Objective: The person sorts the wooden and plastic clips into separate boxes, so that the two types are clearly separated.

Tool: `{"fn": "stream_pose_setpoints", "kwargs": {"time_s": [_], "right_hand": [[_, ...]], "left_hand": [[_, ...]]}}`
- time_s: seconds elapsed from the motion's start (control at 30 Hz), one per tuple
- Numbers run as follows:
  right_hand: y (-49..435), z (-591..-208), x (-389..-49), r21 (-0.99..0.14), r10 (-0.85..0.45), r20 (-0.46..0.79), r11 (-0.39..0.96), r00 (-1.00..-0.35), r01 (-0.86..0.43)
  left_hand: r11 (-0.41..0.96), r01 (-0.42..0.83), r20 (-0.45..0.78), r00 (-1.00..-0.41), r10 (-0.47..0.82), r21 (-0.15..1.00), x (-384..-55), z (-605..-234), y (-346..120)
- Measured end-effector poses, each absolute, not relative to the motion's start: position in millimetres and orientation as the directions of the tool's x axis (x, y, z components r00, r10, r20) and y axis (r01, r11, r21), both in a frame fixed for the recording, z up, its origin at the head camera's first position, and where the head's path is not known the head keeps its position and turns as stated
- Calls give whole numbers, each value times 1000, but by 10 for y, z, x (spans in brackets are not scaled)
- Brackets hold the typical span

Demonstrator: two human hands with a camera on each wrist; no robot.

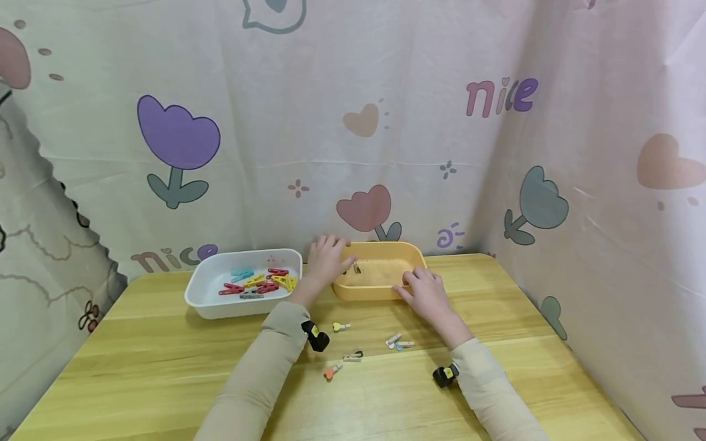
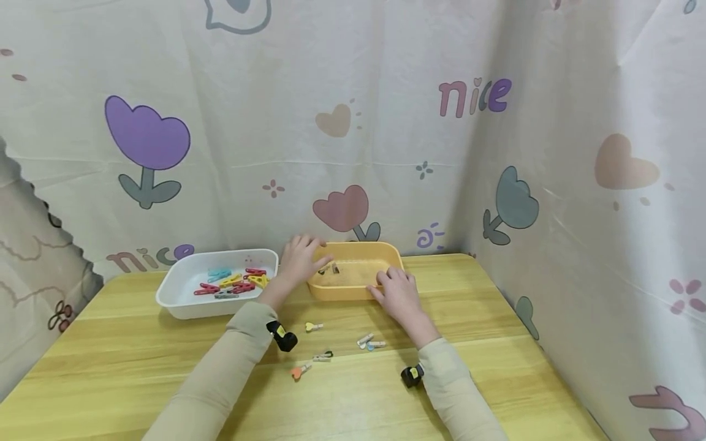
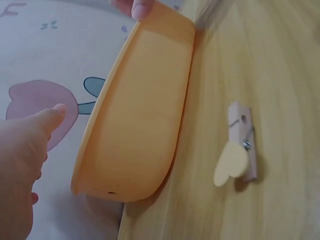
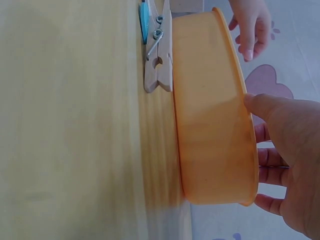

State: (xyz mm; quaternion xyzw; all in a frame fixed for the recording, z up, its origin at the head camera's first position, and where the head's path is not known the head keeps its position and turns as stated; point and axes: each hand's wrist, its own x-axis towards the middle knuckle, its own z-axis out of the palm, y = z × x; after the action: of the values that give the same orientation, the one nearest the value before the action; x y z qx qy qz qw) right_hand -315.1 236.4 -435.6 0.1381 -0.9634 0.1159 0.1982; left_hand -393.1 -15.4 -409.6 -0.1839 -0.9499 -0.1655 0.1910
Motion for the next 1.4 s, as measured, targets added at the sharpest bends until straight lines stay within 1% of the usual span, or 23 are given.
{"fn": "stream_pose_setpoints", "kwargs": {"time_s": [0.33,0.4,0.6,0.7,0.97,1.2,1.33,1.4], "right_hand": [[2368,-4345,-3137,-166,-220,414,936,-883,-312],[2371,-4341,-3137,-164,-219,418,936,-882,-310],[2374,-4324,-3135,-170,-214,422,936,-881,-309],[2371,-4324,-3140,-168,-217,422,935,-880,-311],[2360,-4337,-3144,-164,-220,420,936,-881,-311],[2358,-4353,-3128,-158,-218,421,938,-880,-308],[2354,-4370,-3129,-158,-216,412,940,-885,-303],[2350,-4375,-3126,-159,-218,411,939,-885,-305]], "left_hand": [[859,501,487,-779,394,107,-3774,-4156,-294],[848,525,509,-752,419,78,-3737,-4161,-336],[816,572,560,-652,511,-79,-3637,-4193,-462],[791,599,563,-615,552,-122,-3575,-4200,-512],[758,625,515,-594,618,-189,-3435,-4226,-613],[692,688,503,-529,684,-218,-3328,-4291,-660],[656,718,460,-512,725,-234,-3265,-4330,-678],[641,731,418,-519,745,-235,-3229,-4338,-687]]}}
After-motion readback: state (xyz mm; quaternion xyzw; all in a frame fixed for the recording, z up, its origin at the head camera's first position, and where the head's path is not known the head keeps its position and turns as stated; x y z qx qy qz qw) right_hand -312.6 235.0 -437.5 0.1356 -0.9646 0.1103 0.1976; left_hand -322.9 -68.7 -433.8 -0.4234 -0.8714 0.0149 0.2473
